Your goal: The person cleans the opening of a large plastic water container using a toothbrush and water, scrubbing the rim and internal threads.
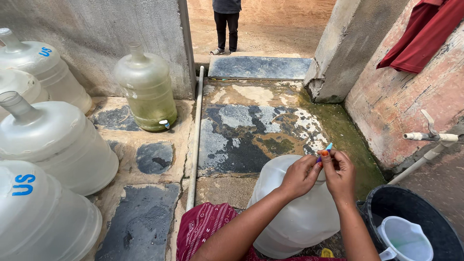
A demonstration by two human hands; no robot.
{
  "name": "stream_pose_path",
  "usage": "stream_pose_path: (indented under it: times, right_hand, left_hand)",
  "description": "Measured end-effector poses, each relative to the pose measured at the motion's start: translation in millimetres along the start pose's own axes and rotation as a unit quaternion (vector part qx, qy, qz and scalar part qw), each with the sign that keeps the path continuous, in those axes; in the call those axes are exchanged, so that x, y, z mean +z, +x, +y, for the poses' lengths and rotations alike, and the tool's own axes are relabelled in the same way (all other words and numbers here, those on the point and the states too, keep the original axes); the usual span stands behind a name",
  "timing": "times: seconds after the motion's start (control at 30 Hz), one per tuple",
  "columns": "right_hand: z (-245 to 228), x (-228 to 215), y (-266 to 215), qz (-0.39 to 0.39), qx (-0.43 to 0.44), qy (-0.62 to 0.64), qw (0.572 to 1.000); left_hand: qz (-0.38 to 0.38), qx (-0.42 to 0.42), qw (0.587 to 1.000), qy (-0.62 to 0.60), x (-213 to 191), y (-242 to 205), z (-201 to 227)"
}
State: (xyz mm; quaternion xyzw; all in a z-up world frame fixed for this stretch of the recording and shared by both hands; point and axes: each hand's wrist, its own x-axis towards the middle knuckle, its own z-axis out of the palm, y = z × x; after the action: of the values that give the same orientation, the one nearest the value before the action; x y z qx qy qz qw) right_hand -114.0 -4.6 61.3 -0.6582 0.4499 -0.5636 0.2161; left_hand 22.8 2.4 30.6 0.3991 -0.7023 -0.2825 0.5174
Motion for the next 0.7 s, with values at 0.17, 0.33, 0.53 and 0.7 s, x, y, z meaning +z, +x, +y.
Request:
stream_pose_path:
  times: [0.17, 0.33, 0.53, 0.7]
  right_hand:
    - [8.0, 1.5, -8.5, 0.003, 0.031, 0.035, 0.999]
    - [6.0, 0.7, -8.5, -0.009, -0.003, 0.025, 1.000]
    - [11.0, -3.4, -8.1, 0.009, 0.032, -0.002, 0.999]
    - [26.7, 4.4, -6.8, 0.015, 0.049, 0.042, 0.998]
  left_hand:
    - [0.106, 0.020, 0.982, 0.158, -29.4, 7.3, 9.1]
    - [0.245, 0.107, 0.909, 0.321, -75.7, 24.5, 0.4]
    - [0.196, 0.082, 0.910, 0.357, -85.3, 23.1, 7.6]
    - [0.167, 0.082, 0.924, 0.334, -84.3, 19.0, 5.6]
